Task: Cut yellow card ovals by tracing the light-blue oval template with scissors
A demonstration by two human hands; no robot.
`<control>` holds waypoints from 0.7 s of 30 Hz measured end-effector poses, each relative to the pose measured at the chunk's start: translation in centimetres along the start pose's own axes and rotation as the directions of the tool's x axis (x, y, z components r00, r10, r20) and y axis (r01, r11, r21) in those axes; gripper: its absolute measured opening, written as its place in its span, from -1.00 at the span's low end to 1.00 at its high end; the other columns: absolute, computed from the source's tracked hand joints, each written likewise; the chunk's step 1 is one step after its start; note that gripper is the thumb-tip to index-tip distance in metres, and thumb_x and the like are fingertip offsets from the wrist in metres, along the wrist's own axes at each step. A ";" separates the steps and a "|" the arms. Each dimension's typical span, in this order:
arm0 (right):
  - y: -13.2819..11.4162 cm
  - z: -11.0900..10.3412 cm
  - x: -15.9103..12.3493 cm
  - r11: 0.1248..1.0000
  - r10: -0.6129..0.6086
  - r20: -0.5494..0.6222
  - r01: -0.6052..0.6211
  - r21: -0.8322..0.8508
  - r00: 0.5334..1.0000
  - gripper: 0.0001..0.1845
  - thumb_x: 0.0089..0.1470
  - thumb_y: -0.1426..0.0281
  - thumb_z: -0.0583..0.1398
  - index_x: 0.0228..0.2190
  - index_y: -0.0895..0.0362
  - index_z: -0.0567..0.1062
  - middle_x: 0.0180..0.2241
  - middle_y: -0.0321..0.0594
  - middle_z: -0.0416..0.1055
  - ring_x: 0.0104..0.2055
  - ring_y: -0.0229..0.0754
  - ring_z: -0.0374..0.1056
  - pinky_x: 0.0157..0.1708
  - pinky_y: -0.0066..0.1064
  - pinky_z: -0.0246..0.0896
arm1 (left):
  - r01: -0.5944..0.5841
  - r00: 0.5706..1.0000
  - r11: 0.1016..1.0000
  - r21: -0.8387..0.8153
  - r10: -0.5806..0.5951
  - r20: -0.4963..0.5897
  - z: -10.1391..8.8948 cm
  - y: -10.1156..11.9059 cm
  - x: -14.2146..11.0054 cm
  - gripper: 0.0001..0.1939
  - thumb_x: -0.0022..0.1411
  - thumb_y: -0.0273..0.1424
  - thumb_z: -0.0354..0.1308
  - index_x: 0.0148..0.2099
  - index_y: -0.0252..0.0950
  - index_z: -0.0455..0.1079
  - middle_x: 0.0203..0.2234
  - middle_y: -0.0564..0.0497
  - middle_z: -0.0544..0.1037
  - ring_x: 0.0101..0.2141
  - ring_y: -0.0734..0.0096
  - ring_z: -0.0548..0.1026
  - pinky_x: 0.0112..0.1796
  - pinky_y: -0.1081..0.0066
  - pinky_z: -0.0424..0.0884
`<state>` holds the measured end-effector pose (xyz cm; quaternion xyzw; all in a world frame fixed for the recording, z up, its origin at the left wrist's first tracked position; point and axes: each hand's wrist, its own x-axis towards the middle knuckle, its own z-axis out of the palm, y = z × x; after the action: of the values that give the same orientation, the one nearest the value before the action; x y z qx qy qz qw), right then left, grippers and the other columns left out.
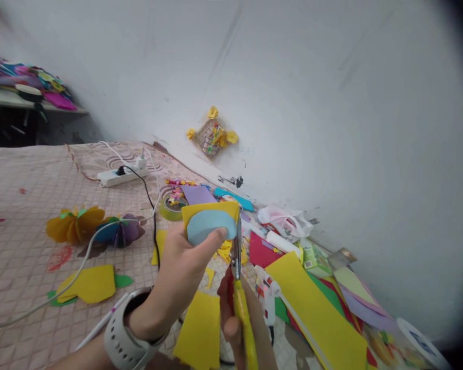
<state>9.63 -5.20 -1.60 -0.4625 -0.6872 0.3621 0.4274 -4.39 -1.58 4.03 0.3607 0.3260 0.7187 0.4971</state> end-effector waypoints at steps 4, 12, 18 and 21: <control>0.2 0.0 0.1 1.000 -0.002 0.016 0.002 0.020 1.000 -0.30 -0.19 -0.36 0.11 -0.39 0.02 0.33 -0.62 -0.35 0.21 -0.64 -0.21 0.18 -0.70 -0.40 0.16 | -0.008 1.000 1.000 -0.003 0.008 -0.001 0.0 -0.1 0.1 -0.97 0.11 -0.42 0.31 -0.38 -0.26 0.53 -0.48 0.15 0.58 -0.45 0.52 0.47 -0.35 0.58 0.41; 0.7 -0.3 0.1 0.989 0.015 0.013 -0.017 0.148 1.000 -0.37 -0.13 -0.30 0.14 -0.40 0.01 0.37 -0.64 -0.36 0.20 -0.65 -0.21 0.17 -0.71 -0.43 0.16 | 0.008 1.000 1.000 0.010 -0.008 0.005 0.0 0.0 0.2 -0.96 0.10 -0.41 0.30 -0.36 -0.27 0.52 -0.46 0.12 0.58 -0.42 0.48 0.46 -0.32 0.55 0.41; 1.2 -0.4 0.2 0.984 0.048 0.077 -0.061 0.165 0.996 -0.33 -0.20 -0.32 0.17 -0.39 0.01 0.36 -0.63 -0.39 0.16 -0.65 -0.25 0.10 -0.71 -0.44 0.09 | 0.003 1.000 1.000 -0.005 -0.003 0.009 0.1 0.0 0.3 -0.96 0.09 -0.42 0.31 -0.37 -0.27 0.52 -0.46 0.12 0.58 -0.42 0.50 0.47 -0.32 0.56 0.41; 1.5 -0.8 0.3 0.986 0.054 0.086 -0.066 0.153 0.995 -0.27 -0.26 -0.35 0.16 -0.36 0.03 0.38 -0.60 -0.37 0.20 -0.61 -0.25 0.13 -0.66 -0.44 0.11 | 0.018 1.000 0.999 -0.026 -0.018 0.013 0.1 0.1 0.3 -0.95 0.08 -0.42 0.32 -0.36 -0.27 0.53 -0.46 0.12 0.58 -0.42 0.49 0.47 -0.33 0.55 0.41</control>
<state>10.74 -4.38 -2.53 -0.4330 -0.6595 0.4461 0.4226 -4.45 -1.27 4.19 0.3556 0.3168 0.7161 0.5102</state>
